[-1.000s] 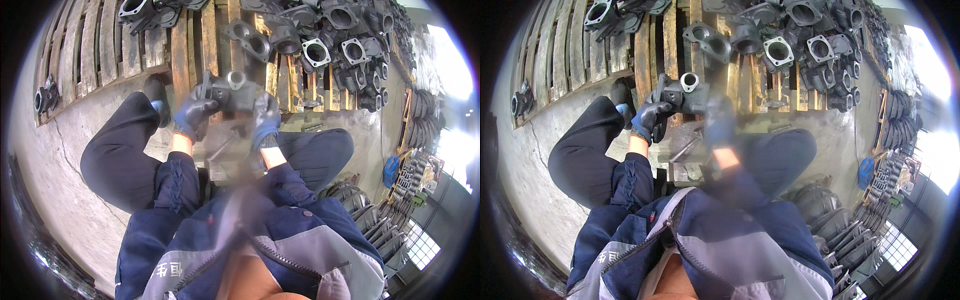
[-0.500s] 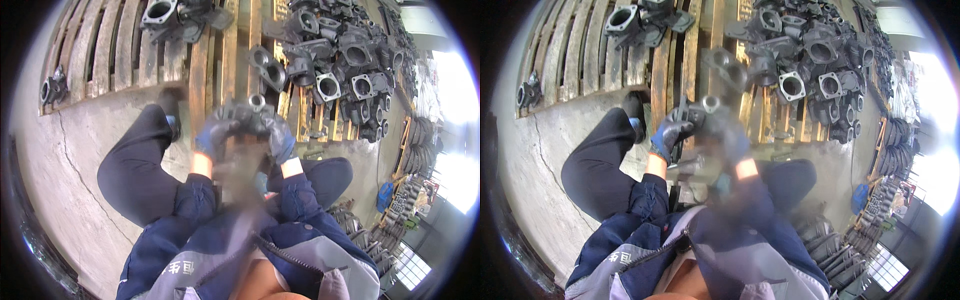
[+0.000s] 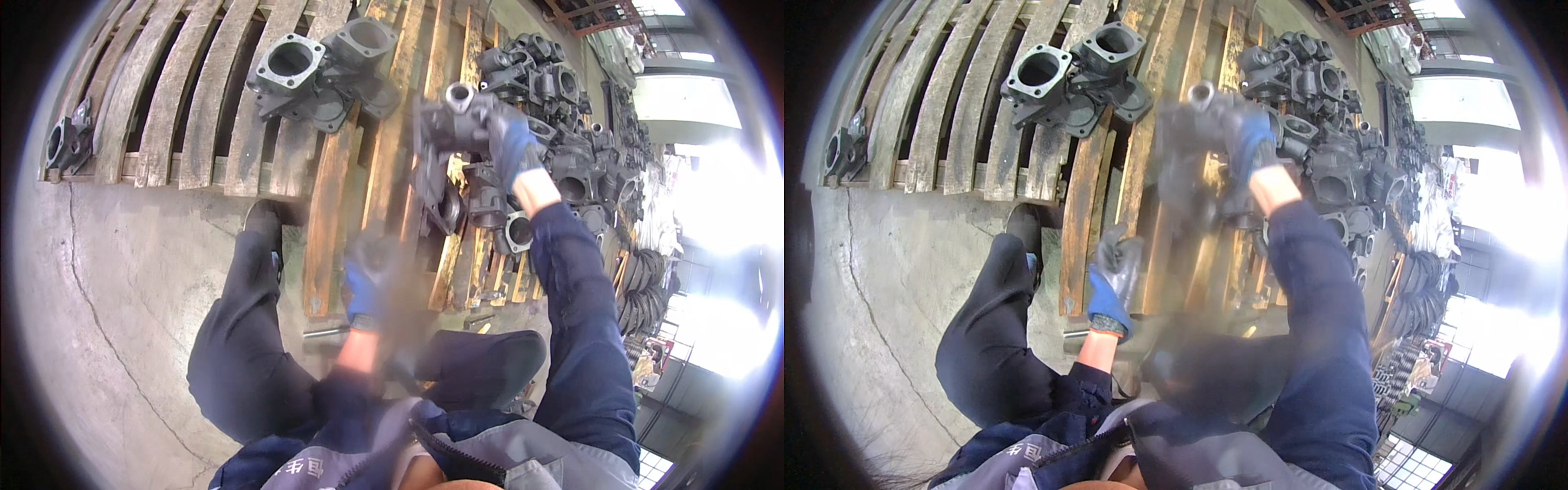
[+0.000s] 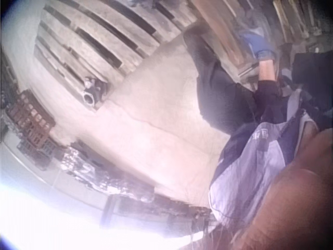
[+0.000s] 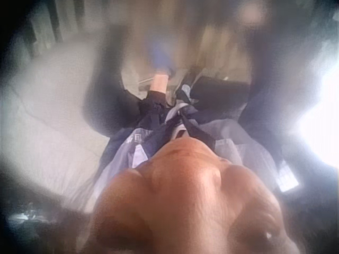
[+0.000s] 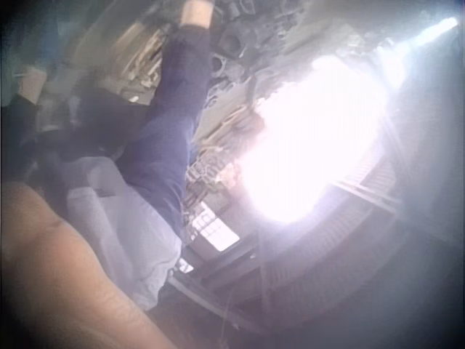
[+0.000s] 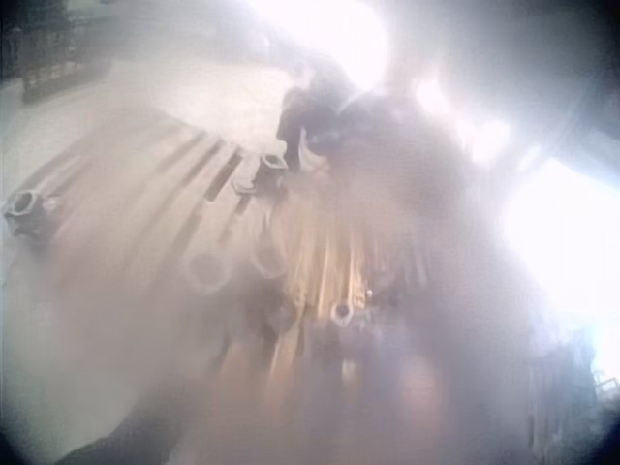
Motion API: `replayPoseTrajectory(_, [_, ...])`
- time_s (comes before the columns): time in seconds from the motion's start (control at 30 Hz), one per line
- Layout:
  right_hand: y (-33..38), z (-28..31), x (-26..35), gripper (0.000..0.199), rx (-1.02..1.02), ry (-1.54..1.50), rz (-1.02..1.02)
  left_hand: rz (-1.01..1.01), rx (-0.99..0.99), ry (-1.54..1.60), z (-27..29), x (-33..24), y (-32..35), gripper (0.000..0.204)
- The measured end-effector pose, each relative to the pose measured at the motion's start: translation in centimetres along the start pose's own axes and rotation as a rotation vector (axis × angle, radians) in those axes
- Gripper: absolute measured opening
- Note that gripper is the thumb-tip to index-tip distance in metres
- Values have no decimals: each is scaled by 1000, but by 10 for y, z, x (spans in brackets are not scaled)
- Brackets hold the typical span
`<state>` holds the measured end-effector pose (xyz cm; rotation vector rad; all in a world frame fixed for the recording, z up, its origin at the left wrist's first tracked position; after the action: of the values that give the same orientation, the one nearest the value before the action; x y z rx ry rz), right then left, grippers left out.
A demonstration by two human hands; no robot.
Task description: The person sits on the floor and repeatedly picks up dark metal castings from a wooden pallet, wipes them with gloved hands, and places them back. The person turns the parts over to wipe different sides and continues the cycle with multiple similar items.
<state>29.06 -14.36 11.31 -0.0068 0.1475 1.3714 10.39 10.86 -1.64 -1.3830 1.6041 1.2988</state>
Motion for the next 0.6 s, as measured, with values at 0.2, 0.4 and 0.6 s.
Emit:
replayPoseTrajectory(0.2, [-121,-14,-16,38,-159,-852,-330,183,105,-34,-10,6,10,43])
replayPoseTrajectory(0.4, [-136,-31,28,41,-55,-282,-19,250,127,276,-14,27,14,30])
replayPoseTrajectory(0.6, [-57,-13,-10,43,86,-692,-117,161,244,28,-16,37,16,26])
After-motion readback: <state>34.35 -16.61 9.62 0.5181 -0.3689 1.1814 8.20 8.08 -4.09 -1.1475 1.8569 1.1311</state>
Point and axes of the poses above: each hand's wrist, its own y-axis away from the middle knuckle, its own z-axis out of the back of the hand, x = y × z, the point moved 9 cm from there along -y, towards the middle knuckle, and after that the axes turned 10 degrees about -z, right-handed, at the moved point
